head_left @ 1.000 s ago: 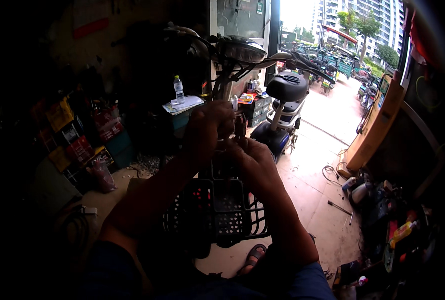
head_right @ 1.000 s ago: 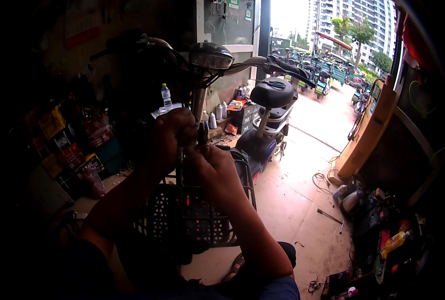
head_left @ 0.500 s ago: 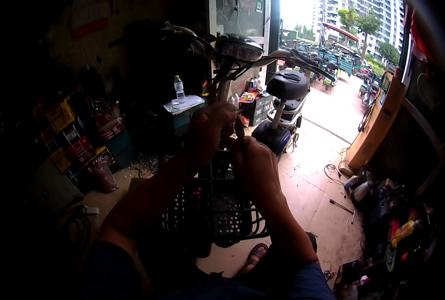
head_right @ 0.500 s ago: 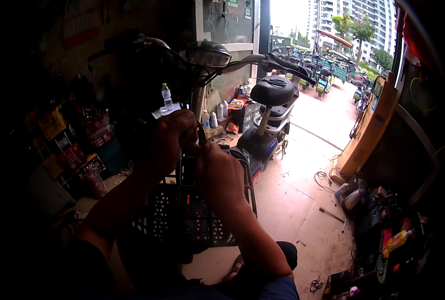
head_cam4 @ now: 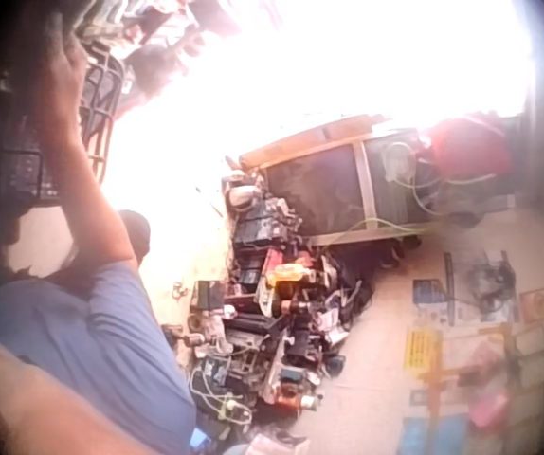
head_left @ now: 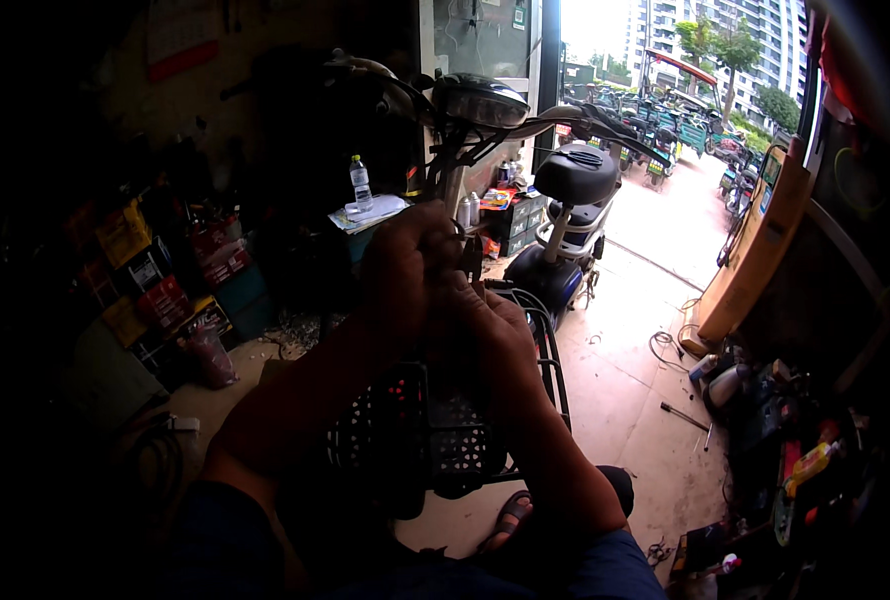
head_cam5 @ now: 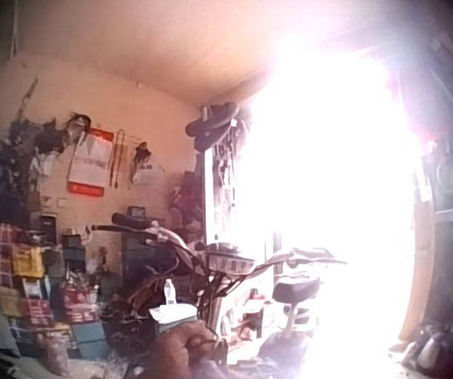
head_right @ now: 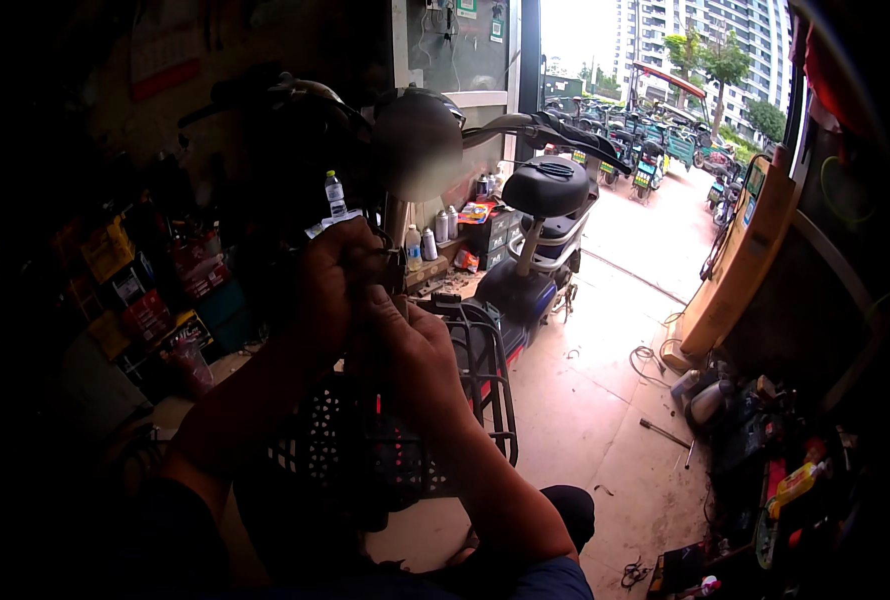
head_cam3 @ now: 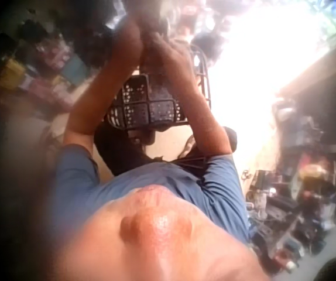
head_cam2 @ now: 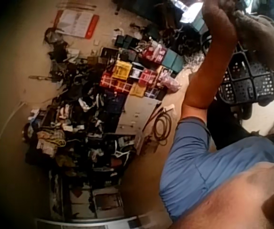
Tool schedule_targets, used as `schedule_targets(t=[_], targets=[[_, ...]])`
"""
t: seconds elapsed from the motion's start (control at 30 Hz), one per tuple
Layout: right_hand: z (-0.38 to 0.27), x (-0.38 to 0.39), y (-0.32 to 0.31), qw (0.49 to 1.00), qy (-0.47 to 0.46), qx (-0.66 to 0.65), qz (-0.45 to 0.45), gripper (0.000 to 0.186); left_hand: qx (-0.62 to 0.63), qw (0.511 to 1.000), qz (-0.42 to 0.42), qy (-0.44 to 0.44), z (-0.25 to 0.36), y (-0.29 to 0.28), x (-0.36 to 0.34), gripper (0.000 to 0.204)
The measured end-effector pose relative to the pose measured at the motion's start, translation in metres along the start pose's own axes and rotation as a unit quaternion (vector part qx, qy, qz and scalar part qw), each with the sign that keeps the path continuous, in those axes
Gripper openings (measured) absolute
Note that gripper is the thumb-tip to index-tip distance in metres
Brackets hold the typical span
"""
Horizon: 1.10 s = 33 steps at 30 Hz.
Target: The person unscrews a bracket from the handlebar of a scooter using a tool, holds a small plastic part, and then places a black basket onto the front frame of the scooter.
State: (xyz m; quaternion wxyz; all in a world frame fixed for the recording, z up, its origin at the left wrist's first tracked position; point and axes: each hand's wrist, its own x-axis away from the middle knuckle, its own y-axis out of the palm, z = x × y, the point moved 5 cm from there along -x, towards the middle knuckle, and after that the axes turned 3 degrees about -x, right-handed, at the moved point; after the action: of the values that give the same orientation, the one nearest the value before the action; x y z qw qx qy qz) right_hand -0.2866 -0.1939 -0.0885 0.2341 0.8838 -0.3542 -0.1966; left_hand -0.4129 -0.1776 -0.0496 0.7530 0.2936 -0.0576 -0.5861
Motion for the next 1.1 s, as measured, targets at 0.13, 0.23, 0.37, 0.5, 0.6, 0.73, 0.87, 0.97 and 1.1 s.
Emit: schedule_targets(t=[0.13, 0.23, 0.37, 0.5, 0.6, 0.73, 0.87, 0.97, 1.1], targets=[[0.001, -0.001, 0.002, 1.000, -0.001, -0.009, 0.002, 0.035, 0.012, 1.000, 0.014, 0.009, 0.002, 0.004, 0.000, 0.029], [0.004, -0.001, 0.008, 1.000, -0.008, -0.005, 0.020, 0.035, 0.037, 0.999, -0.038, -0.008, 0.002, -0.005, -0.003, 0.030], [0.007, -0.004, 0.009, 0.999, 0.004, -0.016, 0.034, 0.036, 0.013, 0.999, -0.023, 0.030, 0.009, 0.000, 0.002, 0.034], [0.004, -0.003, 0.002, 0.999, 0.039, -0.021, 0.009, 0.037, -0.057, 0.986, -0.105, 0.118, 0.018, 0.006, -0.003, 0.020], [0.001, -0.003, -0.010, 0.996, 0.068, -0.052, -0.003, 0.036, -0.138, 0.966, -0.146, 0.160, 0.018, 0.007, -0.001, 0.027], [-0.005, 0.001, -0.011, 0.987, 0.076, -0.143, -0.010, 0.036, -0.345, 0.903, -0.125, 0.225, 0.020, 0.002, -0.003, 0.041], [0.000, -0.003, -0.027, 0.977, 0.074, -0.187, -0.063, 0.036, -0.537, 0.738, -0.140, 0.384, 0.021, 0.028, 0.009, 0.030], [0.002, -0.003, -0.039, 0.979, 0.078, -0.161, -0.096, 0.038, -0.541, 0.742, -0.156, 0.364, 0.015, 0.022, 0.000, 0.023], [-0.010, 0.011, -0.040, 0.993, 0.101, -0.036, -0.050, 0.039, -0.486, 0.790, -0.103, 0.359, 0.013, 0.021, 0.000, 0.016]])
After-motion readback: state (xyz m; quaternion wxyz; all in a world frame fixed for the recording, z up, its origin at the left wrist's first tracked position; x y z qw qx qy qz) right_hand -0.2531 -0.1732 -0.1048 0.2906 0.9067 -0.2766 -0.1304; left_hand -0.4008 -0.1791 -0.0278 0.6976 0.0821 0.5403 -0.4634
